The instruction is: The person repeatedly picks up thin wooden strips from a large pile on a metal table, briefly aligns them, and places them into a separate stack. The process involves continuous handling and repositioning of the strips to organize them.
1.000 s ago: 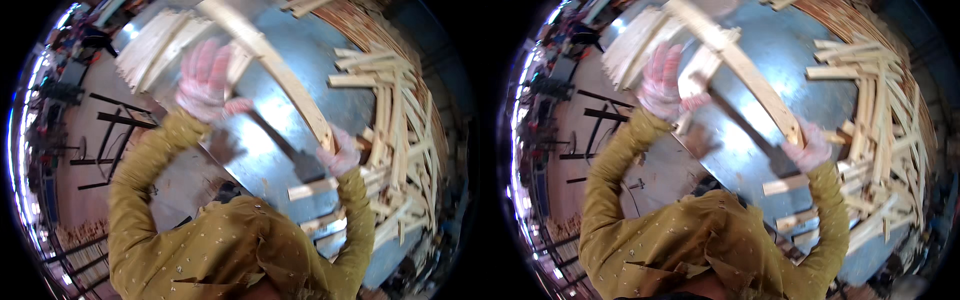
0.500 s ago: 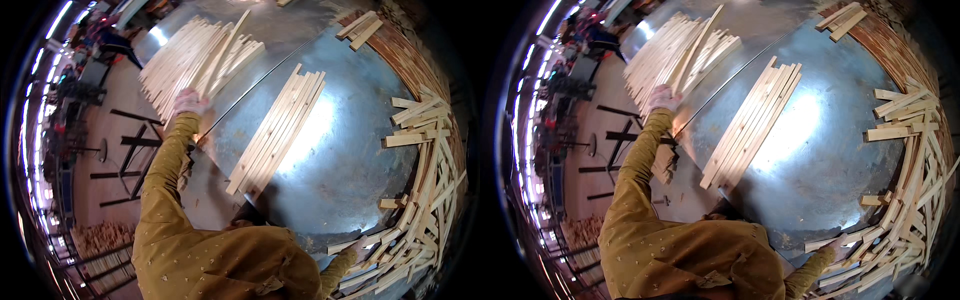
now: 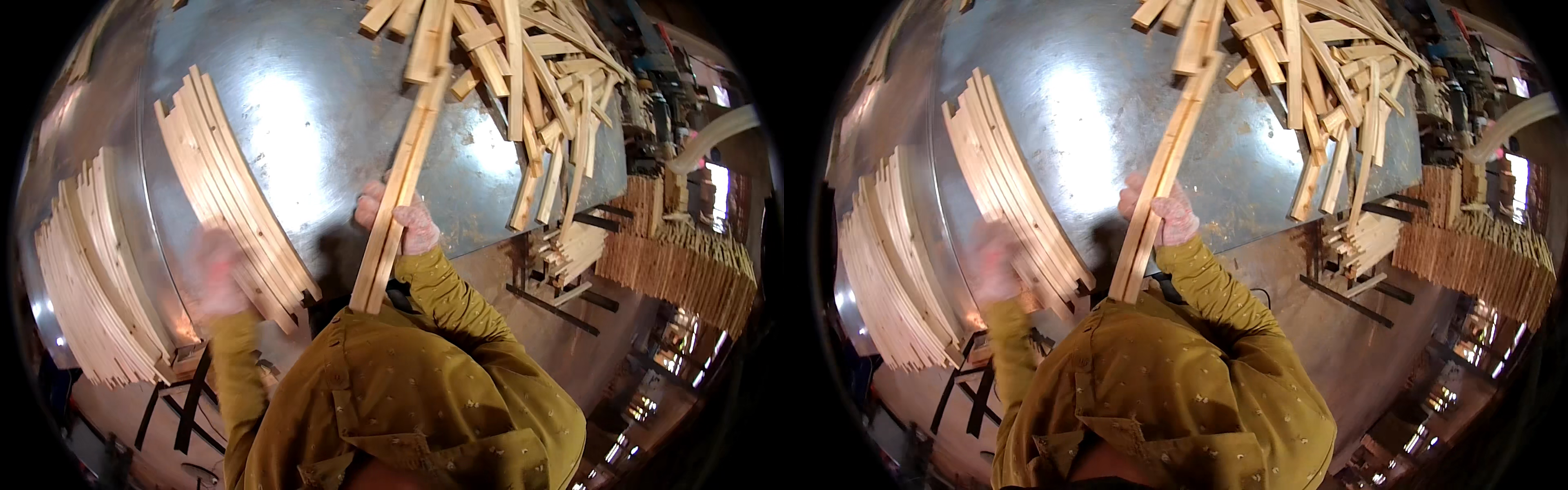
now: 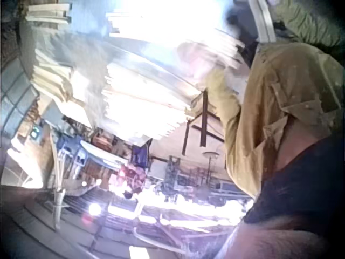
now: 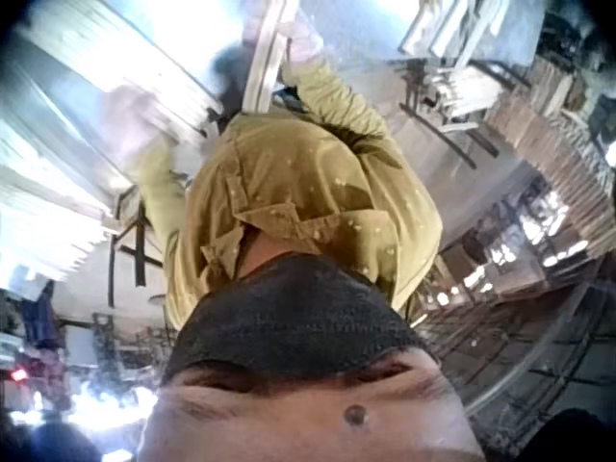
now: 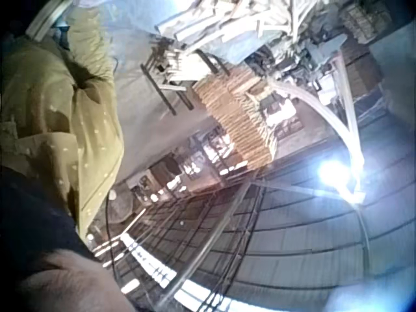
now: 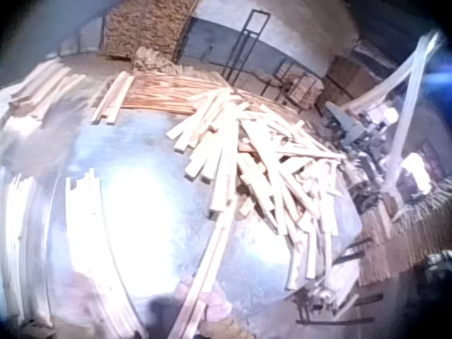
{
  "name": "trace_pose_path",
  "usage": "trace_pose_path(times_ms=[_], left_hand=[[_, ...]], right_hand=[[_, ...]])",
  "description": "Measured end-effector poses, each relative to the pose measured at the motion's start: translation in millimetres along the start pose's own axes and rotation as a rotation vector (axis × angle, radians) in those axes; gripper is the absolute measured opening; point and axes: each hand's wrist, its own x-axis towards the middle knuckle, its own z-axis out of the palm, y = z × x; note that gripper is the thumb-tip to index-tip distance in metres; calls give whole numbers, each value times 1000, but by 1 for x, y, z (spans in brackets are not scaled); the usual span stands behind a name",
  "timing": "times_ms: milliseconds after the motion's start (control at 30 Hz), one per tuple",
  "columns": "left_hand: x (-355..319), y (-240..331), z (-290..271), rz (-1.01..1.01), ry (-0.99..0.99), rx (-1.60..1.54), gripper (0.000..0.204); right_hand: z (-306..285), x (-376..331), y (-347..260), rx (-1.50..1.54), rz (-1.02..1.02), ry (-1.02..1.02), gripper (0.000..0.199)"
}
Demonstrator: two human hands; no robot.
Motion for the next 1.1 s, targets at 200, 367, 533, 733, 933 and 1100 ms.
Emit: trace_pose_path(times_ms=[200, 367, 533, 733, 933, 1100], left_hand=[[36, -105, 150, -501, -422, 45, 56], [22, -143, 171, -438, -7, 77, 57], [0, -125, 230, -354, 408, 434, 68], [34, -172, 145, -208, 683, 680, 59], [35, -130, 147, 10, 842, 1282, 53], [35, -109, 139, -16, 1038, 1899, 72]], right_hand=[[-19, -15, -58, -2107, 96, 11, 47], [-73, 60, -198, -2507, -779, 359, 74], [-76, 156, -292, -2696, -372, 639, 103], [-46, 215, -302, -2863, 670, 301, 79], [8, 317, -293, -2959, -482, -535, 91], [-18, 399, -249, -3111, 202, -265, 94]])
